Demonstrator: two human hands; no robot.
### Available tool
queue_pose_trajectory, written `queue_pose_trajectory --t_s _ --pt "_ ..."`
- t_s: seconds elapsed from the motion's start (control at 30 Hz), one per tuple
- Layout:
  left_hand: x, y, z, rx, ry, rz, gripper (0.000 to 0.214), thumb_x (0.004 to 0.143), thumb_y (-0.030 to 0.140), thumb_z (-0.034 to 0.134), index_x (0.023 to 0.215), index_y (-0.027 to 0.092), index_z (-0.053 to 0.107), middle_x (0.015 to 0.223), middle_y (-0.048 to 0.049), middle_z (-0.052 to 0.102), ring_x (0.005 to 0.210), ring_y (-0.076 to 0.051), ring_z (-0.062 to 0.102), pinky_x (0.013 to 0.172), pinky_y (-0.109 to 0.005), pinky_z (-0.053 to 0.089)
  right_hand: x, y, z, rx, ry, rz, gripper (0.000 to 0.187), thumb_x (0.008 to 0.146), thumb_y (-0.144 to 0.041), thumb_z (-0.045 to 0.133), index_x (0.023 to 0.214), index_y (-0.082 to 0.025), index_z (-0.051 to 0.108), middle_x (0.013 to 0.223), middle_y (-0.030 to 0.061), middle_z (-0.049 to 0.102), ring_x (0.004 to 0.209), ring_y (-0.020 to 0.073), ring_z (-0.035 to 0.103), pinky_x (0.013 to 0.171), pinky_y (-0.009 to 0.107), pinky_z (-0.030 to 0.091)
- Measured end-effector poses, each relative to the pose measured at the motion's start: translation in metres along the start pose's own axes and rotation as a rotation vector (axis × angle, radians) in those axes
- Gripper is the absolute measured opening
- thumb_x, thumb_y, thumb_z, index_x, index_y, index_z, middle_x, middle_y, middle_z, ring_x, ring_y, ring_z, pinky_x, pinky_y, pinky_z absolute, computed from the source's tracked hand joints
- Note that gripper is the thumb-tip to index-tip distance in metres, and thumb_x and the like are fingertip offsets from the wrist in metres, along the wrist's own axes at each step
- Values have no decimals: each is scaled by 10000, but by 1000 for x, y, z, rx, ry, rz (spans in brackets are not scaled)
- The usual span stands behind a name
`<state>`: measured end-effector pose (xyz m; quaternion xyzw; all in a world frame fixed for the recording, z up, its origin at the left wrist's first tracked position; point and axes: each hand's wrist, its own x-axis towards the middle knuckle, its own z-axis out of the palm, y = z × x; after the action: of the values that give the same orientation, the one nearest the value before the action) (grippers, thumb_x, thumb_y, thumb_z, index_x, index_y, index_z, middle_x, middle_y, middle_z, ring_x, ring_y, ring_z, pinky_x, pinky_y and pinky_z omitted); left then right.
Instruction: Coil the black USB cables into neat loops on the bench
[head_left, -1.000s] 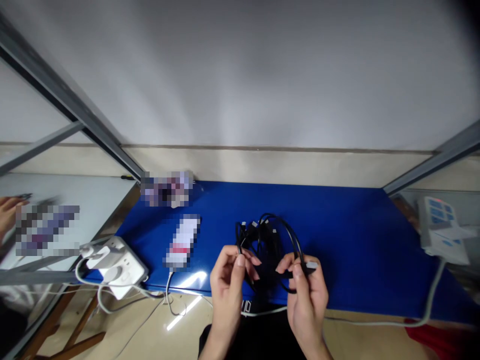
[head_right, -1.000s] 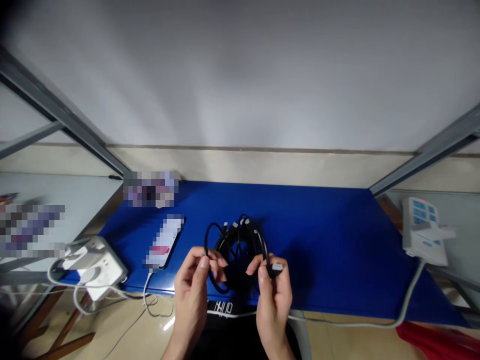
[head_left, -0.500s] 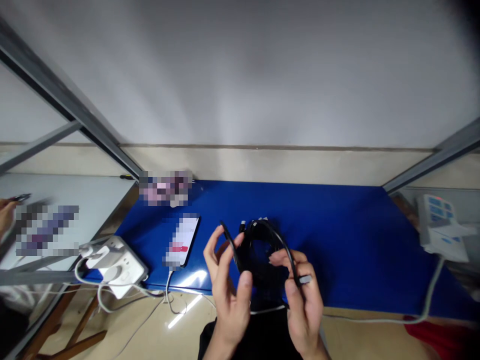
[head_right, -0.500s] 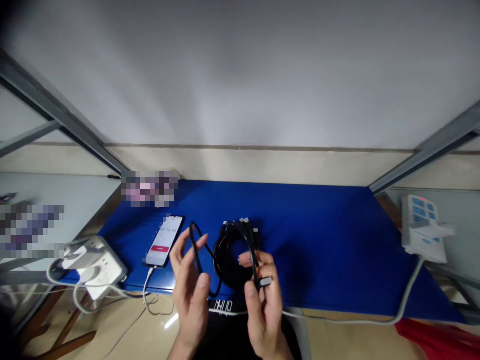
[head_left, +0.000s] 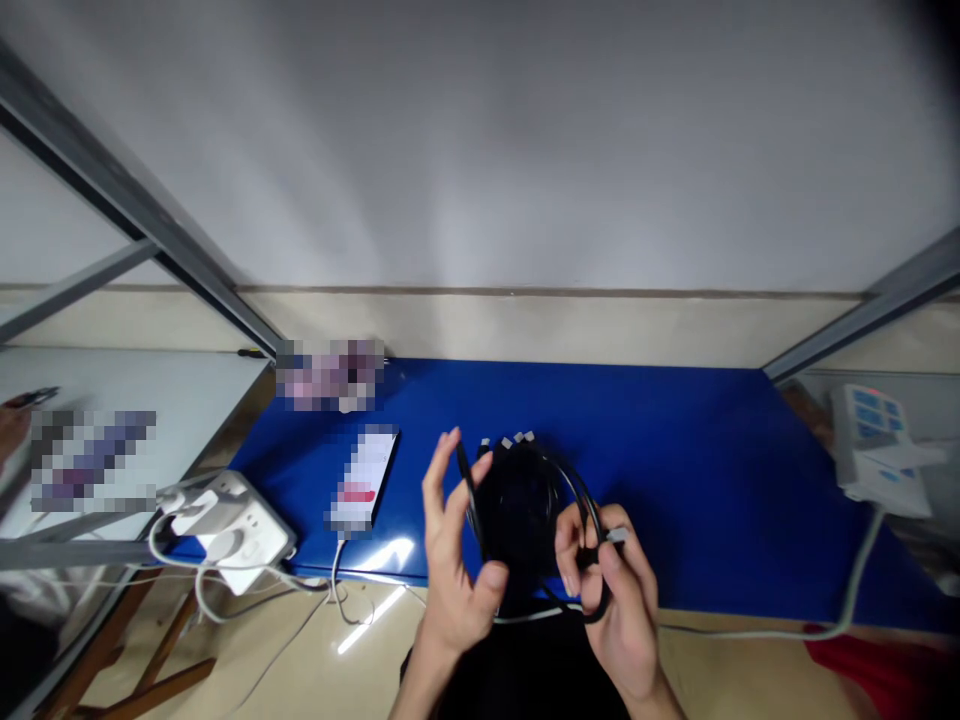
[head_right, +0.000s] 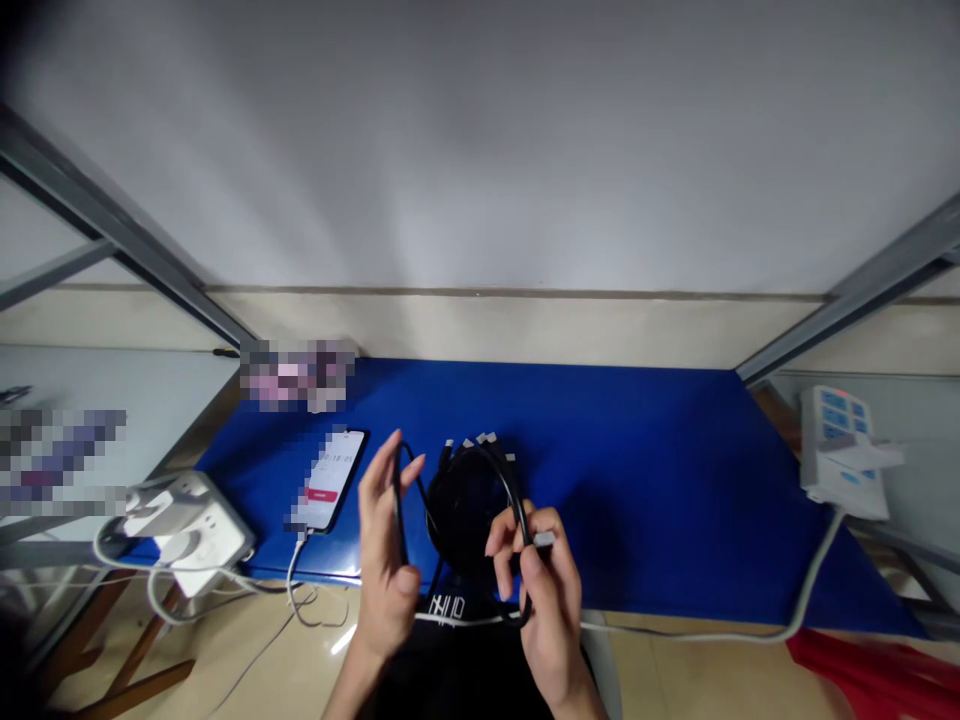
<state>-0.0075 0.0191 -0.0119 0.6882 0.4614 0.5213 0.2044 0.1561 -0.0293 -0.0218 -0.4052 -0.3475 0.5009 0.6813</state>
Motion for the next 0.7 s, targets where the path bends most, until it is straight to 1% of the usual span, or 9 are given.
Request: queue_pose_trajectory --t_s 0.1,0.2,0.27,0.33,0.4,0.47,0.53,0.63,0.7 --pt "-2 4 8 -149 -143 4 809 989 823 470 1653 360 498 1726 -154 330 1646 -468 238 1297 -734 199 -1 -2 3 -22 -52 55 276 1143 -442 420 995 -266 571 955 31 671 625 144 544 585 274 468" --pt "-5 9 15 -256 -198 -32 819 959 854 482 1601 352 570 1647 -160 376 1606 -473 292 1289 -721 227 -1 -1 6 -62 -65 16 303 1142 -441 406 1008 -264 613 966 55 698 717 191 623 706 336 561" --pt "-6 10 17 -318 -243 -76 778 989 848 411 1564 362 610 1618 -152 398 1572 -450 350 1283 -697 266 0 3 5 -48 -55 -6 323 1139 -440 405 1059 -261 661 953 65 707 732 207 645 712 347 574" --pt "-5 10 16 -350 -272 -116 682 1060 764 337 1552 385 618 1623 -137 403 1556 -416 385 1279 -671 295 0 7 3 -18 -34 8 366 1138 -443 394 1180 -258 707 998 84 731 737 215 665 653 333 571" --pt "-5 10 15 -333 -281 -134 557 1112 628 371 1564 395 599 1648 -128 392 1565 -391 388 1278 -647 317 2 9 1 -35 -15 22 400 1130 -445 420 1285 -255 737 1123 110 762 817 234 720 664 334 592" --pt "-4 12 16 -283 -282 -138 499 1098 510 518 1578 385 570 1673 -130 375 1586 -385 374 1280 -630 332 5 9 -2 -123 -27 26 397 1108 -456 500 1315 -250 769 1251 128 767 1005 281 763 799 369 634" --pt "-4 14 17 -245 -270 -131 570 1042 458 649 1592 361 537 1695 -146 363 1604 -403 356 1279 -634 343 9 5 -4 -202 -84 25 379 1086 -461 562 1303 -259 798 1309 121 764 1164 310 750 957 404 631" --pt "-4 18 22 -219 -254 -129 720 980 439 747 1633 328 463 1735 -176 344 1626 -433 328 1279 -661 343 14 -2 -3 -268 -185 66 402 1107 -455 520 1367 -301 785 1407 90 729 1310 296 697 1115 415 572" --pt "-4 19 24 -212 -273 -149 794 969 406 771 1669 316 408 1767 -183 320 1646 -436 300 1293 -667 321 14 -5 -2 -305 -207 97 438 1121 -463 475 1424 -319 756 1455 76 701 1400 291 637 1188 422 517"
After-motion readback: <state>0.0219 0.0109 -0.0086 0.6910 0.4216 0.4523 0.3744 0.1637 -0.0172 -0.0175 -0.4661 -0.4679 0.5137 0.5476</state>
